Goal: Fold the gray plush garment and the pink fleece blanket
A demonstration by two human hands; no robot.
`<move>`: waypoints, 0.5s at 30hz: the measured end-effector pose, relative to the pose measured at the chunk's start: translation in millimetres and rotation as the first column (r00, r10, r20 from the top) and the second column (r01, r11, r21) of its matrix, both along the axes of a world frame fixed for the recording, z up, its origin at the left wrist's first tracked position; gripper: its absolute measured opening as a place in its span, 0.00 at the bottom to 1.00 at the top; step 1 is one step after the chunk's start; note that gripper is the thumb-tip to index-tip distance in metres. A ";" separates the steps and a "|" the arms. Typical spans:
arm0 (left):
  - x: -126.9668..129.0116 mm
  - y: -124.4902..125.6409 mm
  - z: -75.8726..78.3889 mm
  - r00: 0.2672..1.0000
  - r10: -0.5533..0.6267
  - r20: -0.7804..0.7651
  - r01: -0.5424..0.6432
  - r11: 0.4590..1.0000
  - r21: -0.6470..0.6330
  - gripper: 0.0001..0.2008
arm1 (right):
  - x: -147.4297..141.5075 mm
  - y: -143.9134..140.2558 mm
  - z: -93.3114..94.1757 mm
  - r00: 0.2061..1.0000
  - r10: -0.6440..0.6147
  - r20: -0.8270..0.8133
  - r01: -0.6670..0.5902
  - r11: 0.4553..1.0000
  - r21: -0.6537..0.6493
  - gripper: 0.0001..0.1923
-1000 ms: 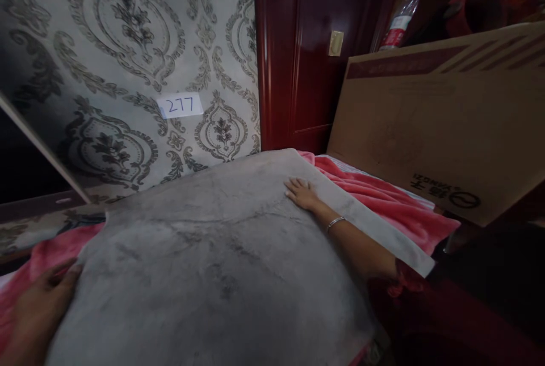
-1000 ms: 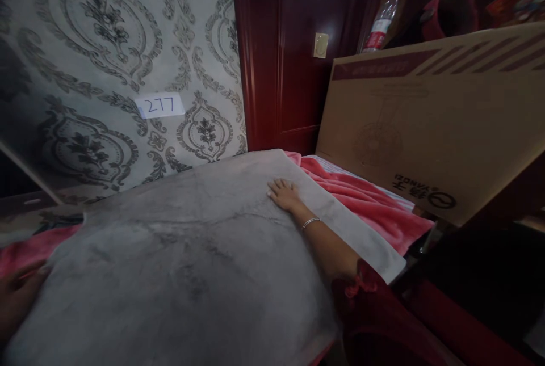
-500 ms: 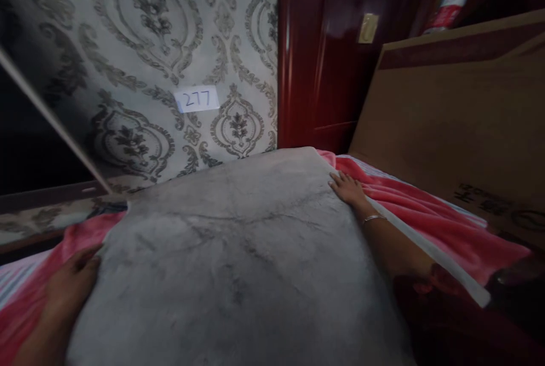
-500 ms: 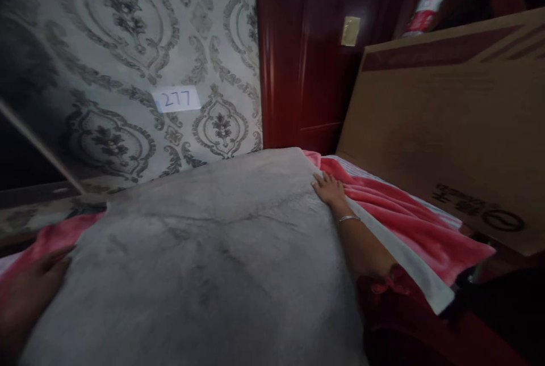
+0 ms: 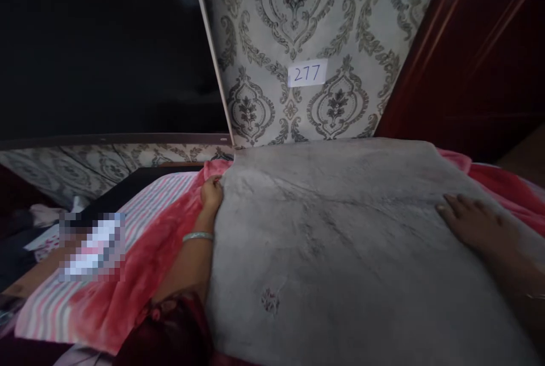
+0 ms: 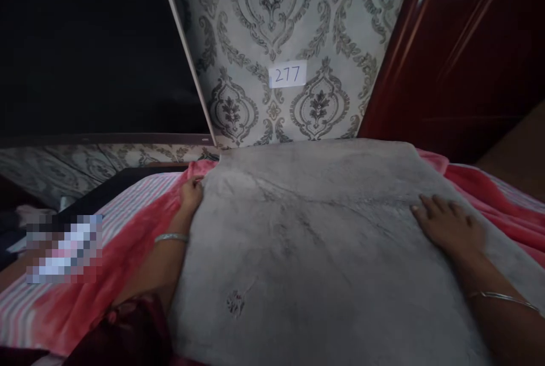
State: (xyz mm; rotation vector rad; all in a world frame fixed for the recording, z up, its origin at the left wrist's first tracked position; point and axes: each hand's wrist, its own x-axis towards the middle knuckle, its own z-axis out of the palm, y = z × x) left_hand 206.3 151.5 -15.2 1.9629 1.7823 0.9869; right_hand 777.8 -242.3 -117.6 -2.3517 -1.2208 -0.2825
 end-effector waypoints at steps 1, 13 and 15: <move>0.0 -0.5 -0.1 1.000 -0.005 -0.001 0.005 1.000 -0.008 0.20 | -1.9 -1.5 4.0 0.997 -0.076 -0.006 0.076 0.997 0.021 0.45; 47.5 -57.0 22.0 0.771 -0.369 -0.519 0.552 0.794 0.255 0.24 | -197.1 79.5 59.3 0.987 0.151 0.064 -0.115 0.914 -0.390 0.32; 68.0 -73.2 15.7 0.629 -0.477 -0.614 0.697 0.696 0.174 0.27 | -219.2 94.7 59.9 0.975 0.218 0.034 -0.187 0.898 -0.398 0.32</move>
